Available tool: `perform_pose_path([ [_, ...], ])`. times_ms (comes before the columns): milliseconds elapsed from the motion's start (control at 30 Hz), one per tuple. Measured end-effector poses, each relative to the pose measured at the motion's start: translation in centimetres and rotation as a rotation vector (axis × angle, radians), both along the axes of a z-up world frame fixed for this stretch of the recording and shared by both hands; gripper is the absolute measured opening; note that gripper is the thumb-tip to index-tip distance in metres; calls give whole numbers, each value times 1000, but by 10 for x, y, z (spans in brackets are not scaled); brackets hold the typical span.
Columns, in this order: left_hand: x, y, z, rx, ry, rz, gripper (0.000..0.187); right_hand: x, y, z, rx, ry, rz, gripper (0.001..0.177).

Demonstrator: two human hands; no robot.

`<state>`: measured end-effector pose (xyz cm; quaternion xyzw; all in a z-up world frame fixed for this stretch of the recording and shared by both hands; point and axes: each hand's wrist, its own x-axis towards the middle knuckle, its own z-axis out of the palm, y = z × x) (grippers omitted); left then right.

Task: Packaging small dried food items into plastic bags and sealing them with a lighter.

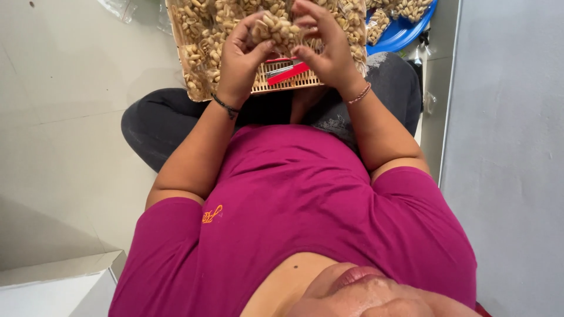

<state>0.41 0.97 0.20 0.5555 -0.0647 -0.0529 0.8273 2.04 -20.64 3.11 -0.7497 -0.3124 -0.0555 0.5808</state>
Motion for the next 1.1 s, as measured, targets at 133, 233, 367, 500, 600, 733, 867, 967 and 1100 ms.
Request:
perform_pose_path([
  [133,-2,-10,5,-15,-49,-54,31,1,-1,-1,156,346,133,32],
  [233,-4,-16,10,40,-33,-13,18,-3,-2,-3,135,424,102,24],
  [367,-5,-21,2,77,-18,49,18,-3,-3,-8,225,504,154,21],
  [500,-2,-24,-3,93,-31,15,26,0,-4,-1,131,329,10,17],
  [600,3,-23,-12,203,-39,6,71,3,-5,4,-5,-60,-175,21],
  [733,4,-23,-3,-27,161,-40,48,0,-2,20,-329,-466,-264,22],
  [867,5,-13,-4,-17,76,24,40,-4,-3,11,-177,-173,-100,58],
  [967,0,-14,2,-44,-29,-18,38,1,-9,4,7,121,-42,54],
  [1100,-3,-21,5,-56,-47,-46,35,1,-9,-4,171,379,112,29],
])
